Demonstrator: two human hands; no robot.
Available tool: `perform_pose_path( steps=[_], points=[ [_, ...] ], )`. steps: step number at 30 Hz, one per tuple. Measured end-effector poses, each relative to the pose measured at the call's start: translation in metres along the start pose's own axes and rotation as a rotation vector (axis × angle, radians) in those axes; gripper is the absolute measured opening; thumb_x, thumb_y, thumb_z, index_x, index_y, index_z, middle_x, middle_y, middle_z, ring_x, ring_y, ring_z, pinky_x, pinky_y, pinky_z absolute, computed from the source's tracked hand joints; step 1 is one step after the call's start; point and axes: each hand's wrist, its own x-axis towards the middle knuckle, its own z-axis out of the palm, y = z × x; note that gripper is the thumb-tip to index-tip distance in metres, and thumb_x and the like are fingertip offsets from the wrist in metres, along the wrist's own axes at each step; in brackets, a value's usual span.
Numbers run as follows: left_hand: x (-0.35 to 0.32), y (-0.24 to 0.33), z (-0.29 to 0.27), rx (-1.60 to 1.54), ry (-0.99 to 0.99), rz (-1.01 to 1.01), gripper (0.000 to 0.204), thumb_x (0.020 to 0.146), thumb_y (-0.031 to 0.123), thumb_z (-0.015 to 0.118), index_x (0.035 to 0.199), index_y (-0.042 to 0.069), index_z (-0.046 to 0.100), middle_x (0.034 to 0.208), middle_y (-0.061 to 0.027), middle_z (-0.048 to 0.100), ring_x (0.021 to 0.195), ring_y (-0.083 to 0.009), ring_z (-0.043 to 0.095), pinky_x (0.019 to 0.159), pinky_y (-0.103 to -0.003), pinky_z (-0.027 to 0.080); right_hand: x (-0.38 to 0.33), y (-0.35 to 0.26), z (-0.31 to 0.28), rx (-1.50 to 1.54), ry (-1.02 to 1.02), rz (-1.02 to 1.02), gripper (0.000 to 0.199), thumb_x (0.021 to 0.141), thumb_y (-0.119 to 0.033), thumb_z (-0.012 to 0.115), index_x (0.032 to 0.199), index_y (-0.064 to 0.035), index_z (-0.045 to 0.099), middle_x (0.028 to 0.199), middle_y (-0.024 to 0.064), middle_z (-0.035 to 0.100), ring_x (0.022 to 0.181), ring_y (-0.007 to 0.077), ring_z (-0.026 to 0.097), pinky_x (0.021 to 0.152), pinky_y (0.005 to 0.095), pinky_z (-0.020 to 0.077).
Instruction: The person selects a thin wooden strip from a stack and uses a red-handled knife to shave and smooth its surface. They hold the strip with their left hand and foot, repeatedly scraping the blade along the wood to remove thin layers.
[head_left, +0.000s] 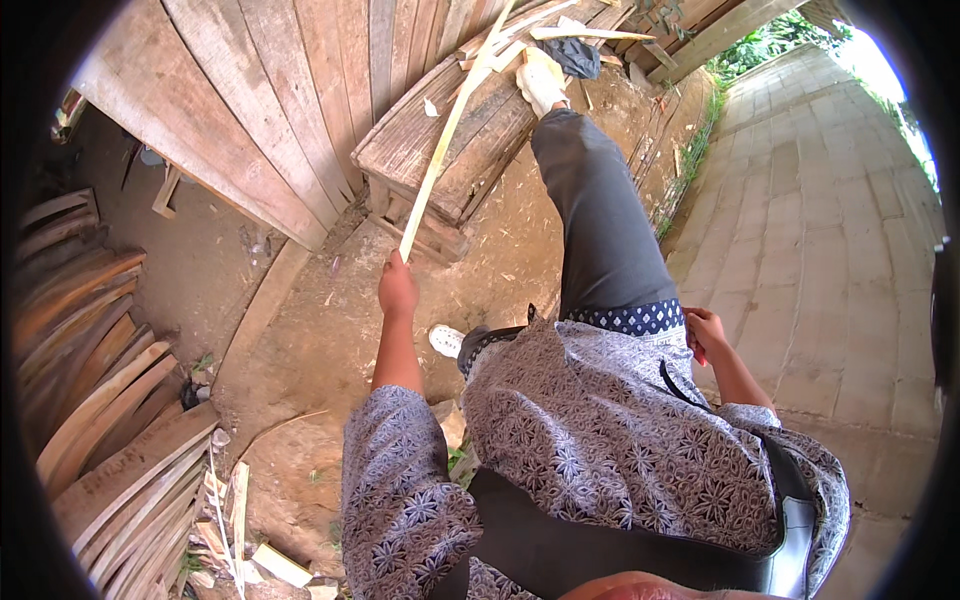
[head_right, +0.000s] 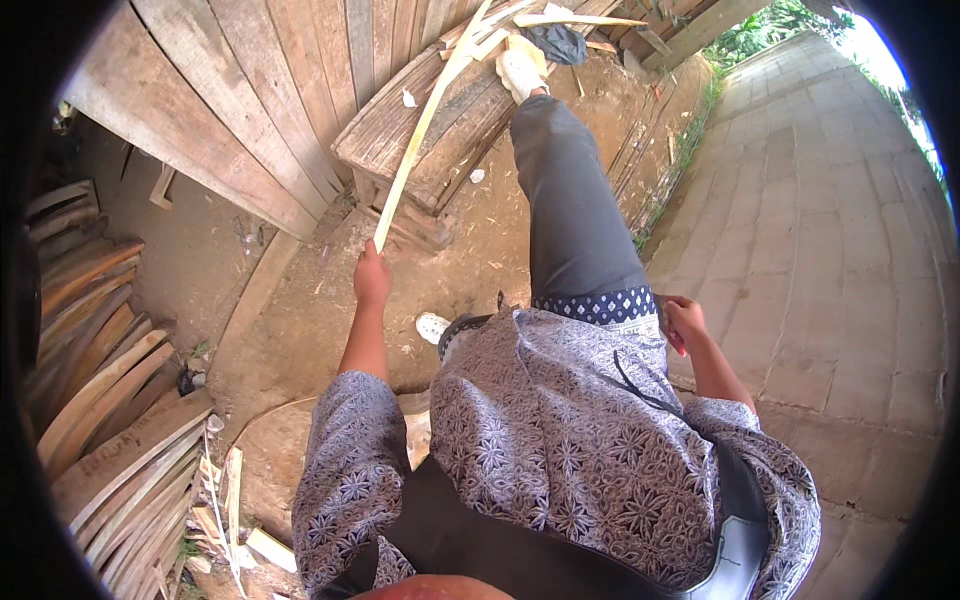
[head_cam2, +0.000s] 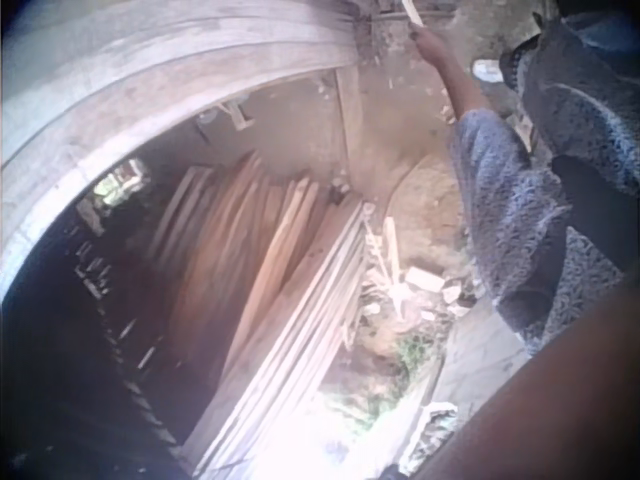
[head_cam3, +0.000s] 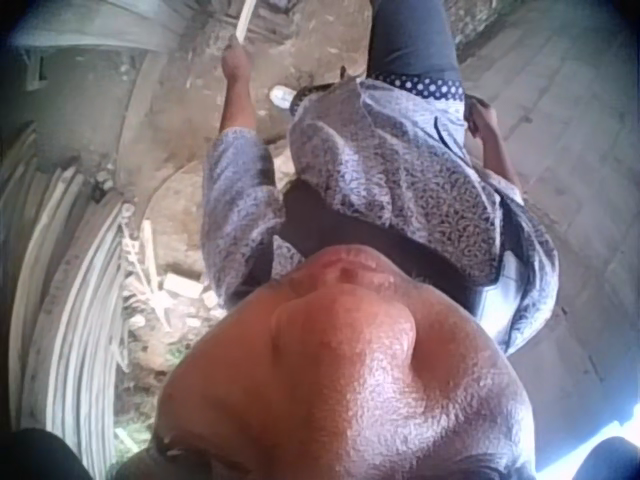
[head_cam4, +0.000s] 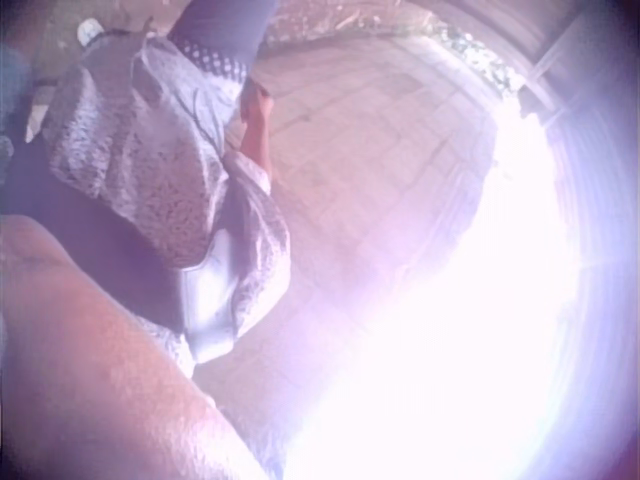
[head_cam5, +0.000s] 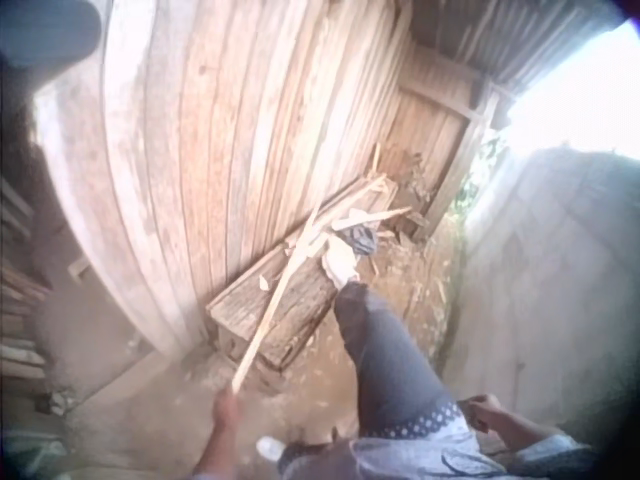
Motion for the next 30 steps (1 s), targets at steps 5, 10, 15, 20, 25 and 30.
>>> perform_pose_path(
  steps=[5, 10, 15, 20, 25, 30],
  points=[
    [0.009, -0.016, -0.029, 0.033, 0.001, -0.073, 0.029, 0.098, 0.006, 0.050, 0.126, 0.010, 0.046, 0.107, -0.0229, 0.060, 0.098, -0.0448, 0.063, 0.078, -0.053, 0.051, 0.000, -0.042, 0.014, -0.110, -0.064, -0.094, 0.032, 0.096, -0.013, 0.053, 0.123, 0.0009, 0.066, 0.064, 0.0024, 0.060, 0.044, 0.0099, 0.049, 0.041, 0.0265, 0.0400],
    [0.017, -0.032, -0.031, -0.024, 0.031, -0.018, 0.037, 0.096, 0.002, 0.051, 0.132, 0.011, 0.046, 0.110, -0.0239, 0.059, 0.099, -0.0458, 0.061, 0.079, -0.054, 0.051, -0.002, -0.073, 0.021, -0.200, -0.042, -0.142, 0.029, 0.099, -0.014, 0.054, 0.119, 0.0010, 0.067, 0.069, 0.0004, 0.061, 0.050, 0.0081, 0.050, 0.046, 0.0255, 0.0410],
    [0.035, -0.063, -0.044, 0.016, 0.044, 0.079, 0.042, 0.095, 0.003, 0.053, 0.135, 0.012, 0.045, 0.108, -0.0248, 0.060, 0.099, -0.0463, 0.061, 0.079, -0.053, 0.051, -0.011, -0.082, 0.026, -0.220, -0.025, -0.142, 0.034, 0.097, -0.016, 0.054, 0.124, 0.0004, 0.066, 0.071, 0.0034, 0.065, 0.049, 0.0084, 0.053, 0.047, 0.0254, 0.0432],
    [0.041, -0.058, -0.055, 0.050, -0.039, 0.128, 0.038, 0.096, 0.007, 0.055, 0.132, 0.012, 0.044, 0.106, -0.0265, 0.060, 0.095, -0.0470, 0.062, 0.077, -0.054, 0.051, -0.037, -0.092, 0.027, -0.254, -0.007, -0.081, 0.032, 0.096, -0.017, 0.056, 0.119, 0.0007, 0.069, 0.087, 0.0090, 0.072, 0.068, 0.0123, 0.064, 0.063, 0.0279, 0.0514],
    [0.030, -0.047, -0.031, 0.012, -0.110, 0.027, 0.033, 0.098, 0.010, 0.053, 0.129, 0.011, 0.044, 0.104, -0.0268, 0.061, 0.095, -0.0473, 0.062, 0.077, -0.055, 0.050, -0.030, -0.081, 0.026, -0.233, 0.002, -0.115, 0.031, 0.096, -0.018, 0.057, 0.117, 0.0009, 0.069, 0.094, 0.0117, 0.073, 0.078, 0.0139, 0.066, 0.070, 0.0293, 0.0527],
    [0.023, -0.036, -0.038, -0.005, -0.078, 0.048, 0.033, 0.098, 0.010, 0.052, 0.130, 0.010, 0.044, 0.104, -0.0267, 0.062, 0.094, -0.0472, 0.063, 0.076, -0.056, 0.050, -0.011, -0.062, 0.021, -0.213, -0.036, -0.099, 0.033, 0.096, -0.019, 0.057, 0.121, 0.0008, 0.067, 0.093, 0.0121, 0.073, 0.075, 0.0142, 0.066, 0.066, 0.0294, 0.0527]
  ],
)
